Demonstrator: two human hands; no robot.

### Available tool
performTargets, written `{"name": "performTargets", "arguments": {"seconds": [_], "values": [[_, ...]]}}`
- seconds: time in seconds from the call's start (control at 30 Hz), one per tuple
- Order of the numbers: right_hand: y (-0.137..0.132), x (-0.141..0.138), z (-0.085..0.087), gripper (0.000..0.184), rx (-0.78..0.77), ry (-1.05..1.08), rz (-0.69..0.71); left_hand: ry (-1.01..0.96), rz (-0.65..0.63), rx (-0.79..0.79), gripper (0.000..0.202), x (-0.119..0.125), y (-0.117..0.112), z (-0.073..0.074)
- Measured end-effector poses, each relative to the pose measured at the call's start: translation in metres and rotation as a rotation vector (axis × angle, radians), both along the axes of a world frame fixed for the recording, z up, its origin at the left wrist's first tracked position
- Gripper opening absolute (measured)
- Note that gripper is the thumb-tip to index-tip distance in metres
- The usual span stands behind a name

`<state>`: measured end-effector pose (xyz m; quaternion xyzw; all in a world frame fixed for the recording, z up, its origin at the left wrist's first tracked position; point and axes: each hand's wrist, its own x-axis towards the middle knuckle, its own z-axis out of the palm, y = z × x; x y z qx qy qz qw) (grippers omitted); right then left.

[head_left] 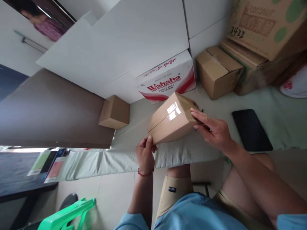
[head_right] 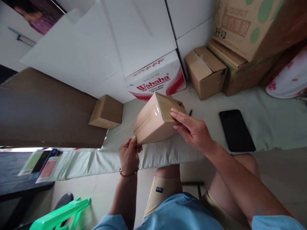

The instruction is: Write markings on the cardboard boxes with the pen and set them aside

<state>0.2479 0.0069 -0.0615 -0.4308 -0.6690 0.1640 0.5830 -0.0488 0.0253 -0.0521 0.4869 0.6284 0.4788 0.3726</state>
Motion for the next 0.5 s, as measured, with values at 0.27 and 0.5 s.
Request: {"name": "performTargets", "arguments": {"seconds": [0.27,0.5], "values": [[-0.013,-0.026,0.000,0.069,0.263,-0.172,0.170,-0.003,-0.075,-0.041,0.041,-0.022,0.000,-0.012],[-0.016,-0.027,0.007,0.055,0.357,-0.218,0.195,0.081,-0.613,-0.179,0.026,0.017,-0.055,-0.034]]}}
